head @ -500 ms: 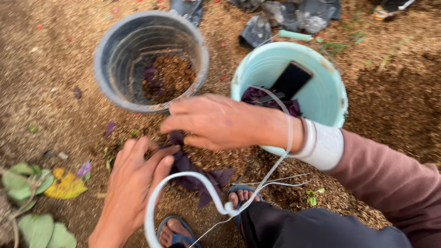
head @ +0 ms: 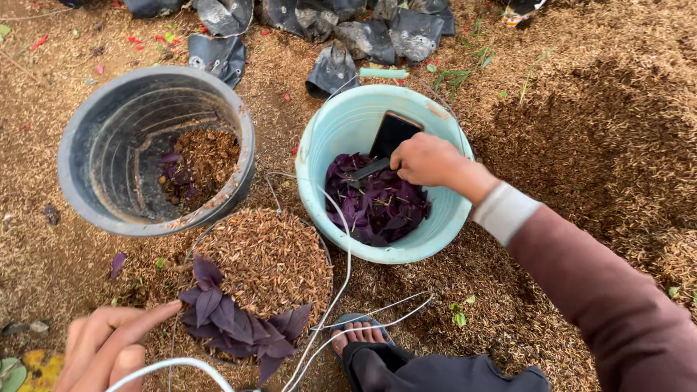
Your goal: The person repeatedly picks purple leaves from a light blue bucket and threads them onto a white wire frame, building a circular leaf arrangement. The person works in a greenhouse-like area with potted plants and wood chips on the ground.
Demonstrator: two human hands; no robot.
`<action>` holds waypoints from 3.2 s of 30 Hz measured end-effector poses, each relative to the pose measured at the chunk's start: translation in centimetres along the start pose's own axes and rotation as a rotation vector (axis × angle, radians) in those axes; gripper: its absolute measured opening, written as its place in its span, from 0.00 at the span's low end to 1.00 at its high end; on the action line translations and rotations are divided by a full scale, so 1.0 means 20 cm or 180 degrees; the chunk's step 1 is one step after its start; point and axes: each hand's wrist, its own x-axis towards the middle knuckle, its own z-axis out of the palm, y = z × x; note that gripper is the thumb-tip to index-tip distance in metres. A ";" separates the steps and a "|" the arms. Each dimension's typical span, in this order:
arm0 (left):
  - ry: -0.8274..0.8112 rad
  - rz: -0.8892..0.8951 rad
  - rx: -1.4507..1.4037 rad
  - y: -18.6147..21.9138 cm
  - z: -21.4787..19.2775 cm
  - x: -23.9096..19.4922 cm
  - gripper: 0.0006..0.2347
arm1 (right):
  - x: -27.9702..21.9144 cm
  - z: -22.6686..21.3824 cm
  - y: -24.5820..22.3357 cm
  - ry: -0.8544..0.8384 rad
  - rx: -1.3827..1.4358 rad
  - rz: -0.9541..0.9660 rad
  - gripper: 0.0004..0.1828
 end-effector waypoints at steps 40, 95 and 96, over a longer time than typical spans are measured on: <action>0.0676 0.0189 -0.2007 0.58 -0.17 0.25 0.08 | -0.35 -0.41 -0.92 -0.0932 0.2610 -0.0580 0.08; 0.1723 -0.0838 -0.0975 -0.03 -0.05 0.51 0.06 | -0.09 -0.37 -1.36 0.0204 0.0207 -0.3184 0.05; 0.1740 -0.0696 -0.1051 -0.01 -0.04 0.49 0.05 | -0.09 -0.37 -1.37 0.0227 0.0078 -0.3185 0.05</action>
